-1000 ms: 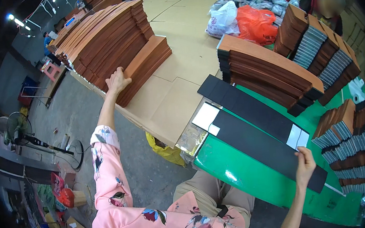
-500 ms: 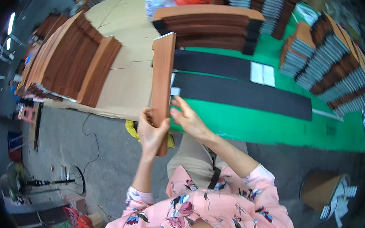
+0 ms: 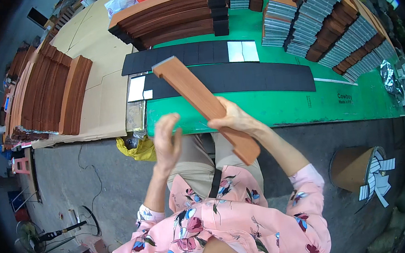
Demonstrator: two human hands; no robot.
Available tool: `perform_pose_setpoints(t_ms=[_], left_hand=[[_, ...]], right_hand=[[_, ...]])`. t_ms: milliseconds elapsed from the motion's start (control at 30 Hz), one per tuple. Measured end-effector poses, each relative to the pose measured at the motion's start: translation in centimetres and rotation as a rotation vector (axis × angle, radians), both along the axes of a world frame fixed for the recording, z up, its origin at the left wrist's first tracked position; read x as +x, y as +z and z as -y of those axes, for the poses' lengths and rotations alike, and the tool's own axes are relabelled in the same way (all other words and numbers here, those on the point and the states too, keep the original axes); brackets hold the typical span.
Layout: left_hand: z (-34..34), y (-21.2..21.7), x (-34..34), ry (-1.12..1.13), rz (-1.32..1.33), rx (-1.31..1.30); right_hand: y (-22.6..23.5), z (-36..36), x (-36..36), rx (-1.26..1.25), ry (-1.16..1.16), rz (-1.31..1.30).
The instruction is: The person is manually applying black and brown adhesive finishing strips to long wooden planks on a workbench.
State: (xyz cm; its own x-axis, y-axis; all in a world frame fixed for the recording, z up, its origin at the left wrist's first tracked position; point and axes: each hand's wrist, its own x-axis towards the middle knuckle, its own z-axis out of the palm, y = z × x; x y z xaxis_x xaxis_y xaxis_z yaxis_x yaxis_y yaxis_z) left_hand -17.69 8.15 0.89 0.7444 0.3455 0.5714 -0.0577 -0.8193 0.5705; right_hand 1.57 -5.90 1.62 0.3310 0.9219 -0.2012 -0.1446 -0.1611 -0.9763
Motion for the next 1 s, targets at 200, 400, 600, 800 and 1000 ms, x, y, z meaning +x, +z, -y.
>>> perform_pose_setpoints(t_ms=[200, 400, 600, 800, 1000], left_hand=[[-4.2, 0.8, 1.6, 0.150, -0.189, 0.574], [-4.3, 0.7, 3.3, 0.076, -0.126, 0.648], [-4.3, 0.0, 4.8, 0.102, -0.188, 0.609], [-4.6, 1.0, 3.9, 0.070, -0.280, 0.519], [-7.2, 1.0, 0.6, 0.293, -0.023, 0.321]], right_hand=[[0.8, 2.6, 2.1, -0.218, 0.376, 0.242], [2.4, 1.9, 4.4, -0.320, 0.553, 0.665], [3.3, 1.8, 5.8, -0.298, 0.373, 1.052], [5.3, -2.1, 6.5, -0.195, 0.278, 1.104], [4.3, -13.8, 2.8, 0.088, 0.347, 1.129]])
